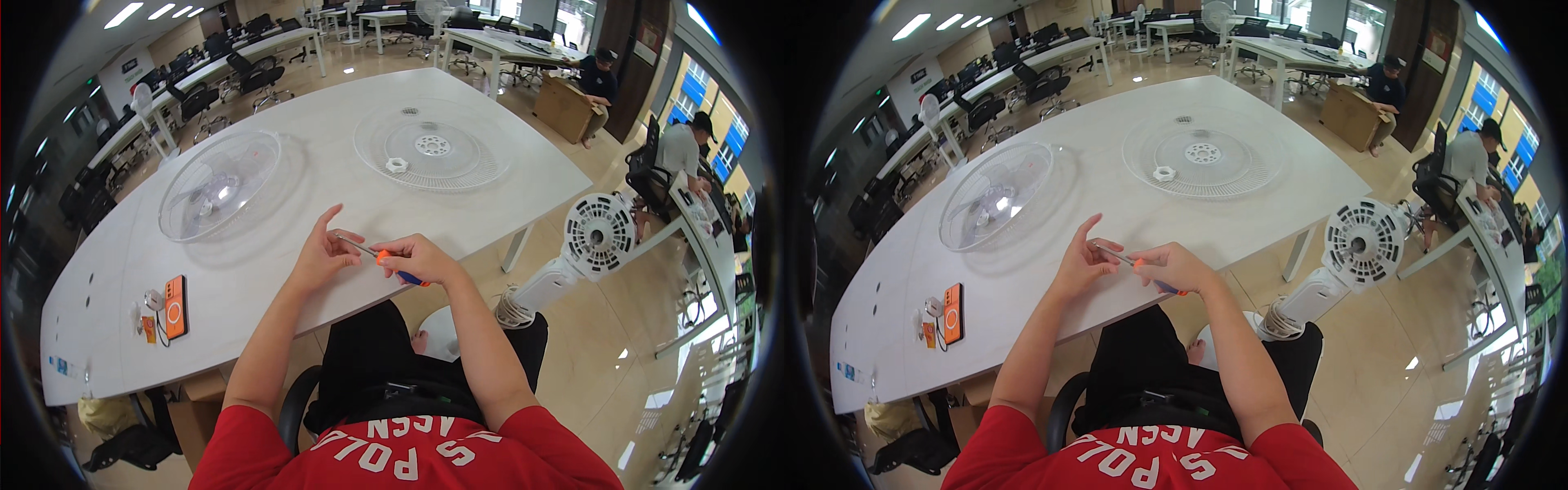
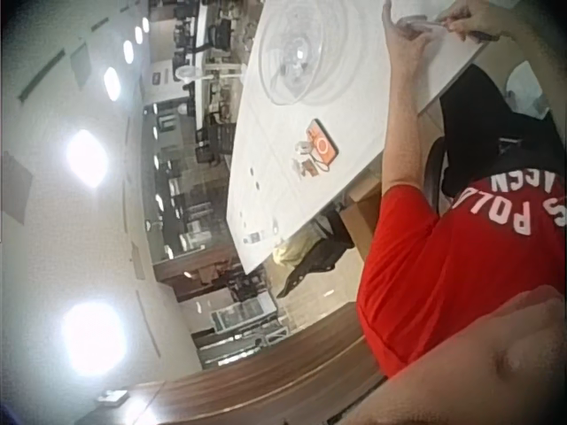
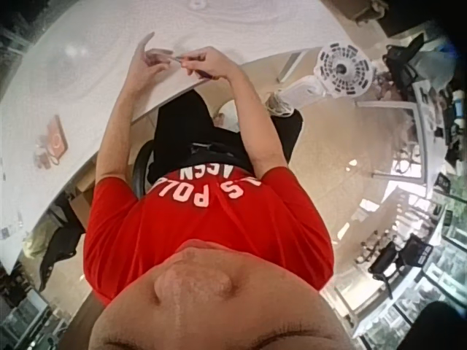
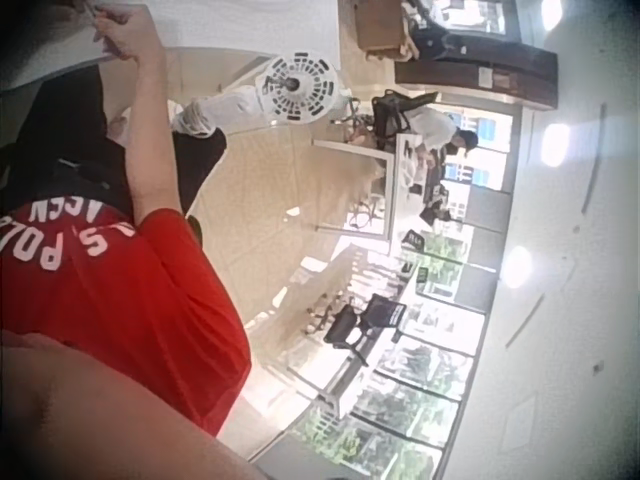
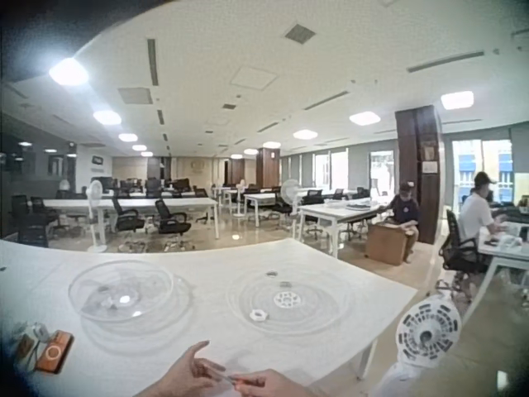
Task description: Assembling or disassembling the motor housing of an electric fan using a screwdriver.
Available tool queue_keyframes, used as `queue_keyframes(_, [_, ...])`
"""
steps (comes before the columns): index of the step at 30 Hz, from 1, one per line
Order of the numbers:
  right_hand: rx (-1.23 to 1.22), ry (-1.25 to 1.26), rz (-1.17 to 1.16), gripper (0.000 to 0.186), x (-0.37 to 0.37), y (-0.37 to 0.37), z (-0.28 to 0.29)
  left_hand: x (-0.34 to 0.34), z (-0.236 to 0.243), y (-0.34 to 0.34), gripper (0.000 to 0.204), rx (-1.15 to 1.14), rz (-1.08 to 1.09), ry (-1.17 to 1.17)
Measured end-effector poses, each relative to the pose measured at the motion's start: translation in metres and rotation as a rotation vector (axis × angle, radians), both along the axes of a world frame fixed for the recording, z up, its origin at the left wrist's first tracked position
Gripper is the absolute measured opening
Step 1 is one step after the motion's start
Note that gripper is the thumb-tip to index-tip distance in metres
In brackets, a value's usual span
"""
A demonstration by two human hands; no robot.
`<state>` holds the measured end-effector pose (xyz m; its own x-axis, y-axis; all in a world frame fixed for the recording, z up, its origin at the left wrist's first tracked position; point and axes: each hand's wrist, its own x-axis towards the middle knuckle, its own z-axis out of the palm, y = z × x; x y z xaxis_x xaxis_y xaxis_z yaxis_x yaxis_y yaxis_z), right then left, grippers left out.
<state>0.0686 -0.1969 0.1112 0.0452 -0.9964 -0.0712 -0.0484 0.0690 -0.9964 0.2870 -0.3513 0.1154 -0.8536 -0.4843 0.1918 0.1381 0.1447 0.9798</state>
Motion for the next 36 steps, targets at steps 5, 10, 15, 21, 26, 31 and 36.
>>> queue_keyframes(5, [-0.285, -0.236, -0.283, 0.044, 0.026, 0.02, -0.014, -0.005, -0.022, 0.03, 0.079, 0.123, -0.012, 0.069])
queue_keyframes(10, [-0.377, -0.187, -0.404, 0.039, 0.053, 0.069, 0.045, -0.01, 0.01, 0.14, 0.055, 0.209, -0.099, 0.105])
queue_keyframes(15, [-0.684, -0.333, -0.501, 0.035, 0.05, 0.105, 0.052, -0.02, 0.032, 0.163, 0.046, 0.023, -0.059, 0.077])
queue_keyframes(21, [-0.55, -0.397, -0.745, 0.036, 0.039, 0.155, 0.057, -0.01, 0.044, 0.177, 0.041, -0.3, -0.027, -0.09])
queue_keyframes(26, [-0.474, -0.537, -0.854, 0.035, 0.034, 0.176, 0.06, -0.025, 0.071, 0.196, 0.041, -0.571, 0.051, -0.024])
queue_keyframes(31, [-0.552, -0.702, -0.911, 0.036, 0.015, 0.194, 0.066, -0.052, 0.092, 0.208, 0.045, -0.677, 0.02, 0.017])
queue_keyframes(36, [-0.589, -0.758, -0.926, 0.036, 0.001, 0.204, 0.073, -0.071, 0.101, 0.212, 0.049, -0.773, -0.006, 0.052])
